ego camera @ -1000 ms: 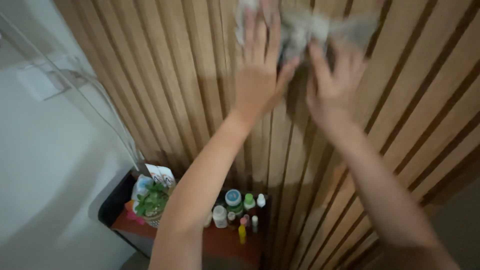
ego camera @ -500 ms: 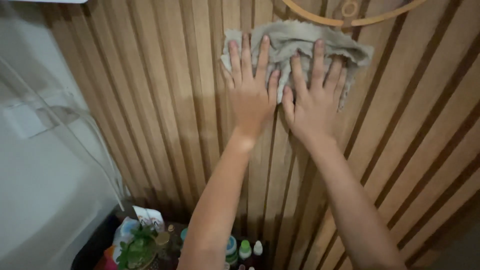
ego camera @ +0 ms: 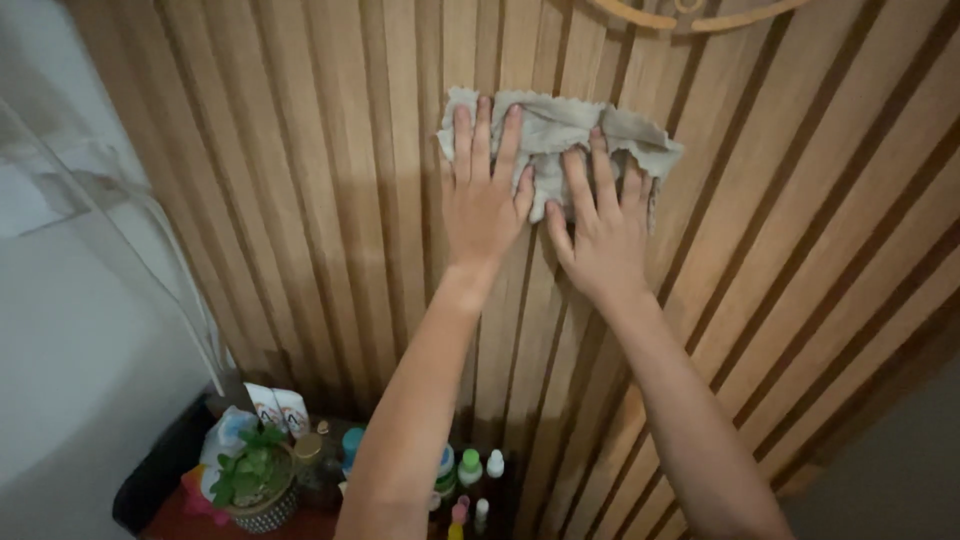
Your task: Wiping down a wall, a wooden slat panel, and a TV stand using a cloth.
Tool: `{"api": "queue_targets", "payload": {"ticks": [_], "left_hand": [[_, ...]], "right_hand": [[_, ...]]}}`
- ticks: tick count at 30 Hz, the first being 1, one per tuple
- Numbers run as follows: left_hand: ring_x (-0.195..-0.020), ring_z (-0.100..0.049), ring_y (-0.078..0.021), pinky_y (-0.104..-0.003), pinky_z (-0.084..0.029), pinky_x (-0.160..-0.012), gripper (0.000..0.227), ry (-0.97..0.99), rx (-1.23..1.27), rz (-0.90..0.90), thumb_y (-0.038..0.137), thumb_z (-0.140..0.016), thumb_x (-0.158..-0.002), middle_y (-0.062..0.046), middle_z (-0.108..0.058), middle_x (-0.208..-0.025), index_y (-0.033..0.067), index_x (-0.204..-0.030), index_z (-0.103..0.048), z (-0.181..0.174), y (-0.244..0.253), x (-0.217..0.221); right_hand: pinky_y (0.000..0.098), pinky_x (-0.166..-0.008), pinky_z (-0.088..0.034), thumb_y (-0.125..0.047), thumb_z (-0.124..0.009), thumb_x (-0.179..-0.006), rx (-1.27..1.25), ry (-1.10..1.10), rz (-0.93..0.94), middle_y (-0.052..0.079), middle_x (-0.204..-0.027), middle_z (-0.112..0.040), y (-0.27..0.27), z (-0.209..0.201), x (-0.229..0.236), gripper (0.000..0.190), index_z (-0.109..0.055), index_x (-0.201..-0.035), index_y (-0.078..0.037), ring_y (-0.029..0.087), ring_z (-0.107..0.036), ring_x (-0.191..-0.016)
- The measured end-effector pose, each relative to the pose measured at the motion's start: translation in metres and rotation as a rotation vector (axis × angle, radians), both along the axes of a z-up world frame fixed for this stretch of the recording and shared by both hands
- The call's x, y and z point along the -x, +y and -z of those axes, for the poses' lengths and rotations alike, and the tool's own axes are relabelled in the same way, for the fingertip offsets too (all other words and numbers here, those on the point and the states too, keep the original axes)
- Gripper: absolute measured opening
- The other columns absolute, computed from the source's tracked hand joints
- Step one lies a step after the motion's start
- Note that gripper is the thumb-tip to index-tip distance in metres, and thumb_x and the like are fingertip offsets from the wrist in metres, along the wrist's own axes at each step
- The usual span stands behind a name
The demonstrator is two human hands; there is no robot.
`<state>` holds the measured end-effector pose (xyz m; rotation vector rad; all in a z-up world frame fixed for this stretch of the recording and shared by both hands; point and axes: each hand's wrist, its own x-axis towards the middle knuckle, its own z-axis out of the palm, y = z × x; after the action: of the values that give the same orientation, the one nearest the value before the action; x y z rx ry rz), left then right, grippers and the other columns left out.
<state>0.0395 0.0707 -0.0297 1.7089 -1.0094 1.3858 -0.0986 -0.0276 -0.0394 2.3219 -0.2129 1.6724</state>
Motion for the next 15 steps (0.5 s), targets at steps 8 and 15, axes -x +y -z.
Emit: {"api": "queue_targets", "payload": {"ticks": [8,15], "left_hand": [[-0.161,-0.024,-0.0320,-0.052,-0.037,-0.123,0.071,-0.007,-0.046,-0.020,0.032,-0.064,-0.102,-0.008,-0.027,-0.172,0.0213,-0.165,-0.033,-0.003,0.006,0.004],[-0.160,-0.024,-0.0339,-0.058,-0.035,-0.124,0.071,0.023,-0.033,-0.019,0.029,-0.064,-0.101,-0.010,-0.027,-0.171,0.0198,-0.164,-0.033,0.012,0.003,0.013]], "right_hand": [[0.0622,-0.114,-0.036,-0.032,-0.066,-0.104,0.041,0.058,0.054,0.016,-0.167,-0.033,0.006,-0.001,0.009,0.060,-0.048,-0.156,-0.009,0.052,-0.041,-0.134],[0.0605,-0.114,-0.037,-0.030,-0.064,-0.104,-0.016,0.070,0.036,0.018,-0.167,-0.036,0.012,0.006,0.009,0.058,-0.047,-0.155,-0.007,0.051,-0.043,-0.134]]}}
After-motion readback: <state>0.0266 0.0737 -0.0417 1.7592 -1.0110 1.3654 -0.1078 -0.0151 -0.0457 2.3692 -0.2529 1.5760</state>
